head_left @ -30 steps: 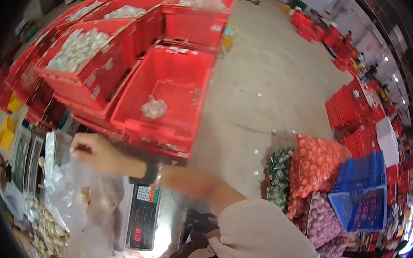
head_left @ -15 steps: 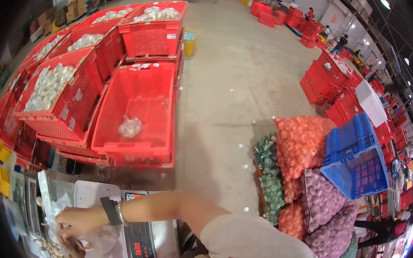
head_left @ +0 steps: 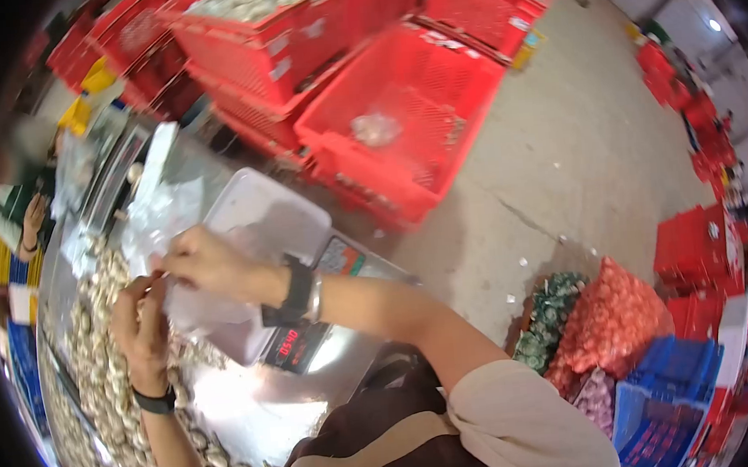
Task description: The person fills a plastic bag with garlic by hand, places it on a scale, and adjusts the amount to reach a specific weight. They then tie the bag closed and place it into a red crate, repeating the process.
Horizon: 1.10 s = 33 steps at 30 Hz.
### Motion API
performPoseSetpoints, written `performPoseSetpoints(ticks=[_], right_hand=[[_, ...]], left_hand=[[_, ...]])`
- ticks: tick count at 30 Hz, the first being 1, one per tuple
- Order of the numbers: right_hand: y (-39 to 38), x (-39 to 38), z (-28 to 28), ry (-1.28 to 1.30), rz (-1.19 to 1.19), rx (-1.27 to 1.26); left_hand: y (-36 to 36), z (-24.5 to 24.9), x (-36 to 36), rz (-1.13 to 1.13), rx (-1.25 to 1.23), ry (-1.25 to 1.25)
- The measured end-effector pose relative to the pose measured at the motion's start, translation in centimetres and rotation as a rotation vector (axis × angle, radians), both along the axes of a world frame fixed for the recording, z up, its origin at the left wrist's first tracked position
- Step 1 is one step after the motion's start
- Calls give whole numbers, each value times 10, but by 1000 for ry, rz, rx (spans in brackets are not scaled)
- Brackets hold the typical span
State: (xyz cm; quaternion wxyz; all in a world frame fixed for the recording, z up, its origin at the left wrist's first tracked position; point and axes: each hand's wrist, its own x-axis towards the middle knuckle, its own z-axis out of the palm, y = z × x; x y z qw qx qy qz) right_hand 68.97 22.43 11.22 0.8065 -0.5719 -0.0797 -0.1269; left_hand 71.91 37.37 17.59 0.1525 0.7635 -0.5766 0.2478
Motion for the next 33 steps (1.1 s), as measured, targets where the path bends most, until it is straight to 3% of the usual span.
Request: performPoseSetpoints(ticks=[1, 3, 5, 6, 7, 8, 9, 10, 11, 12, 13, 14, 17, 19, 21, 23, 25, 26, 27, 28, 29, 31, 32, 33], right_hand=[[-7, -5, 3, 65, -12, 6], [-34, 4, -28, -405, -600, -840], [-91, -2, -41, 15, -522, -1223], [-103, 6, -69, 19, -570, -1208], [-111, 14, -89, 22, -619, -1193], [-108, 18, -74, 10, -611, -1191], [-100, 18, -48, 70, -444, -825], [-94, 18, -35, 131, -274, -457], [-77, 33, -42, -170, -338, -505], [-60, 39, -28, -473, -402, -542], [-50, 33, -19, -452, -141, -434], [-41, 18, 10, -428, 118, -327], [-29, 20, 7, -495, 149, -491], [-43, 15, 3, -470, 177, -464], [-55, 17, -19, -84, 202, -310], [-55, 8, -26, -84, 169, -213], [-53, -5, -21, 207, 417, 76], [-50, -5, -23, 206, 423, 78], [-45, -4, -28, 129, 331, -140], [-41, -2, -34, 51, 238, -356], [-37, 1, -40, 51, 245, -353], [-31, 6, -52, -211, -269, -753], [-31, 7, -52, -214, -261, -749], [-33, 10, -50, -168, -7, -474]], left_hand=[[3, -5, -1, 6, 15, -31], [18, -30, 0, 110, 36, 154], [49, -65, -7, 126, 305, 248], [58, -68, -10, 140, 306, 244], [64, -70, -11, 199, 335, 507], [66, -71, -12, 257, 357, 772], [64, -69, -12, 274, 354, 775], [56, -66, -11, 138, -76, 1171], [45, -62, -9, -21, -542, 1518], [29, -56, -7, -117, -646, 1601], [22, -68, -2, -32, -744, 1604], [9, -67, 0, 67, -635, 1479], [-13, -62, -2, 229, -457, 1302], [-20, -57, -6, 296, -389, 1248], [-25, -53, -10, 295, -479, 1298], [-26, -57, -9, 303, -562, 1269], [-29, -55, -11, 310, -652, 1233], [-33, -47, -17, 239, -461, 867], [-38, -42, -23, 166, -268, 502], [-41, -45, -31, 230, -216, 409], [-40, -47, -33, 238, -215, 410], [-37, -50, -36, 344, -272, 471], [-36, -52, -37, 368, -402, 649], [-35, -53, -36, 378, -403, 646]])
